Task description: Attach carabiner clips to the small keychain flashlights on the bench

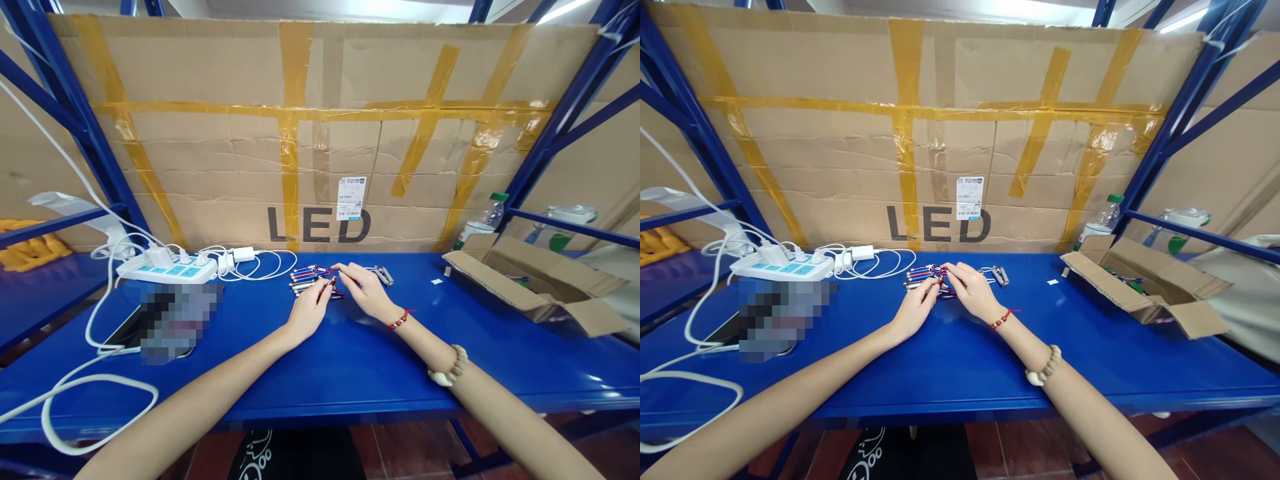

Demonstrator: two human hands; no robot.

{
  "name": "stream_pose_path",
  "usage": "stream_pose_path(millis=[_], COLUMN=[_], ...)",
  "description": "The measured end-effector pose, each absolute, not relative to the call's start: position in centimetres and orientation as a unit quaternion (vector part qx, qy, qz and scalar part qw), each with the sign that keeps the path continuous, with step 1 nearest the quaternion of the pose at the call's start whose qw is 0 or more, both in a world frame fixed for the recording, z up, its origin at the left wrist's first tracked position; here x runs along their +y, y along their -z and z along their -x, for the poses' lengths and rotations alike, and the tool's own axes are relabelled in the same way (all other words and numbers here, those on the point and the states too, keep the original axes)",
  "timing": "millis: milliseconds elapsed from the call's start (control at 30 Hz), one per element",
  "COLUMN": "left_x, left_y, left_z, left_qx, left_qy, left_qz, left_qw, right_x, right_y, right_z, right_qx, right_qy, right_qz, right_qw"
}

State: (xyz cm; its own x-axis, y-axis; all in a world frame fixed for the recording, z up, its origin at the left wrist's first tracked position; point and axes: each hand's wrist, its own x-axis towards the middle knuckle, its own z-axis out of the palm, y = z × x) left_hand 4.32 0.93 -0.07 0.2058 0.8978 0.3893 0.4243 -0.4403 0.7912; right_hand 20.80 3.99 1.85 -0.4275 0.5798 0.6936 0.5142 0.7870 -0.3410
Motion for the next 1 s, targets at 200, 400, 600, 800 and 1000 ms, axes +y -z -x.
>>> stream_pose_path(millis=[200, 400, 600, 800, 1000], left_x=[0.87, 1.12, 1.12, 0.86, 0.79], left_y=[0.1, 0.29, 0.33, 0.01, -0.14], left_z=[-4.26, -4.23, -4.18, -4.16, -4.23], left_qx=[0.45, 0.446, 0.451, 0.465, 0.455], left_qy=[-0.429, -0.434, -0.426, -0.412, -0.406], left_qz=[-0.738, -0.744, -0.749, -0.754, -0.761], left_qw=[0.26, 0.243, 0.233, 0.212, 0.222], right_x=[3.92, 4.15, 4.17, 3.84, 3.85], right_y=[-1.85, -1.62, -1.34, -1.58, -1.46], right_z=[-20.78, -20.79, -20.64, -20.47, -20.46], right_qx=[-0.84, -0.837, -0.833, -0.831, -0.83], right_qy=[-0.064, -0.071, -0.073, -0.069, -0.074], right_qz=[0.315, 0.308, 0.316, 0.315, 0.311], right_qw=[0.436, 0.447, 0.449, 0.453, 0.457])
